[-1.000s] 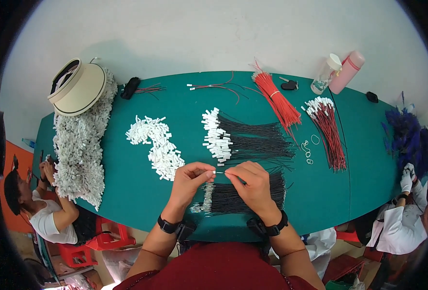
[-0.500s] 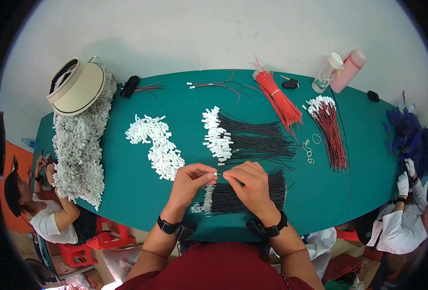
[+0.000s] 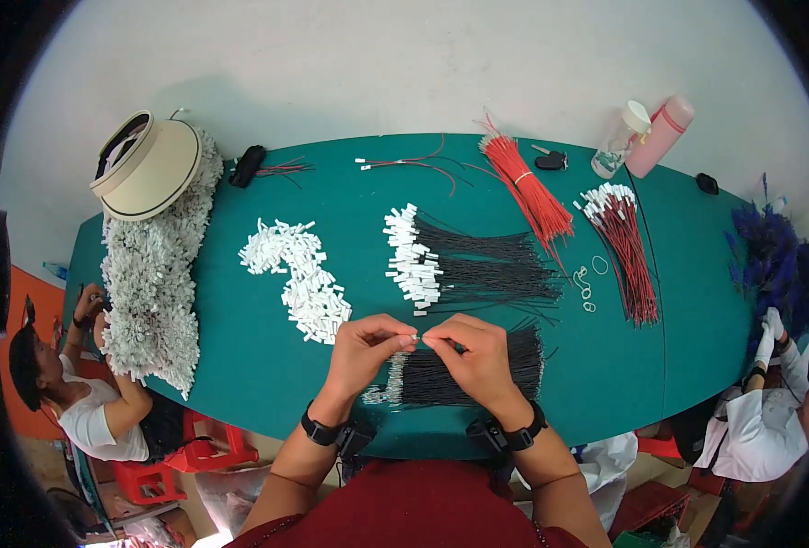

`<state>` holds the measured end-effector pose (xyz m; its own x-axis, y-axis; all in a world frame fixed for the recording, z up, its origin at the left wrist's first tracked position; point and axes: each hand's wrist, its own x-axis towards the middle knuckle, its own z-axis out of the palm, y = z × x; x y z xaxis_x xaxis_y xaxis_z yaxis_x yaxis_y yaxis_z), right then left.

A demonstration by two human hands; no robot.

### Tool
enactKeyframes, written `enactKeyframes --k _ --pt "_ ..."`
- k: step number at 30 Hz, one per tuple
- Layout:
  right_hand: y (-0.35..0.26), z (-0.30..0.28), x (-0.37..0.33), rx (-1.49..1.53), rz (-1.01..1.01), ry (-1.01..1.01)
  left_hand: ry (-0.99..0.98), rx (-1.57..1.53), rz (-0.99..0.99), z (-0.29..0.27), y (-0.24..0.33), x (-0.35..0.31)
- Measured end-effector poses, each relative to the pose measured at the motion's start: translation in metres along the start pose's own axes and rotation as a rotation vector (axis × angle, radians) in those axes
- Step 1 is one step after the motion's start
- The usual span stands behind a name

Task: Attaching white plastic connectors to the ends of black electrical wires on a workbench.

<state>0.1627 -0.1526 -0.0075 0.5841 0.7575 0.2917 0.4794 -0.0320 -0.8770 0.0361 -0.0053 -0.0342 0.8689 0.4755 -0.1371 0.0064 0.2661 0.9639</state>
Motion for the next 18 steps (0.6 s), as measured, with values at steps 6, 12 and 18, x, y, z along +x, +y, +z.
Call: enactKeyframes --k 6,12,18 --pt "0.005 0.002 0.0 -0.013 -0.034 0.001 -0.025 0.034 -0.017 0.001 -0.001 0.0" --pt "0.004 0.002 0.005 0.011 -0.036 -0.016 -0.012 -0.014 -0.066 -0.003 -0.001 0.0" --pt "0.021 -0.02 0.022 -0.355 -0.205 0.036 0.247 0.526 0.109 -0.022 0.026 0.005"
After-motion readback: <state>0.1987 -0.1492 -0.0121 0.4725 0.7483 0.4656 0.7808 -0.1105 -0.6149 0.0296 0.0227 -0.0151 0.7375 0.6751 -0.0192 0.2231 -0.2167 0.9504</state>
